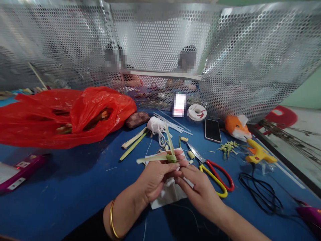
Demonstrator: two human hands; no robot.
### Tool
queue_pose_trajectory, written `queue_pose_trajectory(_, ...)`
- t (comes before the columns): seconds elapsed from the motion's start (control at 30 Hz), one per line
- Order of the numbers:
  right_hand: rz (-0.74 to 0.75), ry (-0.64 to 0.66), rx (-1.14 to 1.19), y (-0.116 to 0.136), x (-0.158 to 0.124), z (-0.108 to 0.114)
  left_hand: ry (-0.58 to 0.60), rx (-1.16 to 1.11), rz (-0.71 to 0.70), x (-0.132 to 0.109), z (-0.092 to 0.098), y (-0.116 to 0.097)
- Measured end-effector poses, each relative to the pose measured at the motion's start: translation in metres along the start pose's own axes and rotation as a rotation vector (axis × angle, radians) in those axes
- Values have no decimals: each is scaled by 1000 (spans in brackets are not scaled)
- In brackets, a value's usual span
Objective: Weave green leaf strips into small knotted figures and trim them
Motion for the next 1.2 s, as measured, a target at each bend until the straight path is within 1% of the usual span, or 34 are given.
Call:
queue_pose_trajectory(0.1, 60, 55, -38, 6, 0, 2, -68, 108, -44, 0, 1, -2)
queue_pose_trajectory(0.17, 86, 102, -21, 10, 1, 5, -94, 160, -65, 1, 1, -3)
queue_pose_trajectory(0.3, 131, 193, 41, 15, 4, 8, -120, 195, -45, 2, -1, -4)
queue_pose_trajectory(0.43, 164, 217, 38, 17, 6, 7, -163, 222, -65, 4, -1, -2)
queue_pose_trajectory(0.6, 247, 245, -21, 19, 3, 6, -147, 240, -59, 5, 1, -3)
queue_pose_trajectory(0.63, 267, 213, -44, 18, 2, 7, -144, 249, -53, 5, 1, -3)
queue_pose_trajectory(0.67, 269, 145, -69, 17, 0, 9, -136, 265, -49, 5, 1, -3)
queue_pose_trajectory(0.7, 233, 30, -95, 14, 0, 13, -121, 290, -46, 4, 0, -4)
queue_pose_trajectory(0.73, 156, -109, -111, 10, -1, 16, -96, 322, -44, 3, -1, -4)
queue_pose_trajectory(0.77, 42, -255, -105, 6, -1, 20, -67, 359, -38, 2, -2, -3)
queue_pose_trajectory(0.8, -112, -378, -65, 1, -1, 22, -44, 394, -30, 1, -3, -3)
queue_pose_trajectory(0.83, -249, -421, 45, -4, 0, 23, -24, 427, -14, 0, -4, -2)
queue_pose_trajectory(0.87, -375, -422, 207, -8, 1, 21, -4, 454, 9, -1, -6, -1)
queue_pose_trajectory(0.9, -476, -381, 409, -12, 2, 18, 17, 473, 40, -2, -7, 1)
queue_pose_trajectory(0.97, -597, -317, 755, -15, 3, 12, 54, 485, 105, -3, -7, 3)
queue_pose_trajectory(1.0, -626, -323, 858, -15, 4, 9, 62, 477, 126, -3, -7, 4)
queue_pose_trajectory(1.07, -627, -412, 898, -14, 4, 7, 58, 436, 132, -2, -6, 6)
queue_pose_trajectory(1.13, -596, -524, 821, -12, 4, 7, 51, 375, 110, -1, -4, 7)
queue_pose_trajectory(1.2, -570, -598, 743, -11, 4, 8, 67, 323, 97, 1, -2, 10)
Point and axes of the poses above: each hand's wrist, its own x-axis towards the middle knuckle, its own z-axis out of the back of the hand, y = z × x, the point moved 1 cm from there along x, towards the middle knuckle, and after that the axes turned 13 degrees about z, right-handed, at the moved point
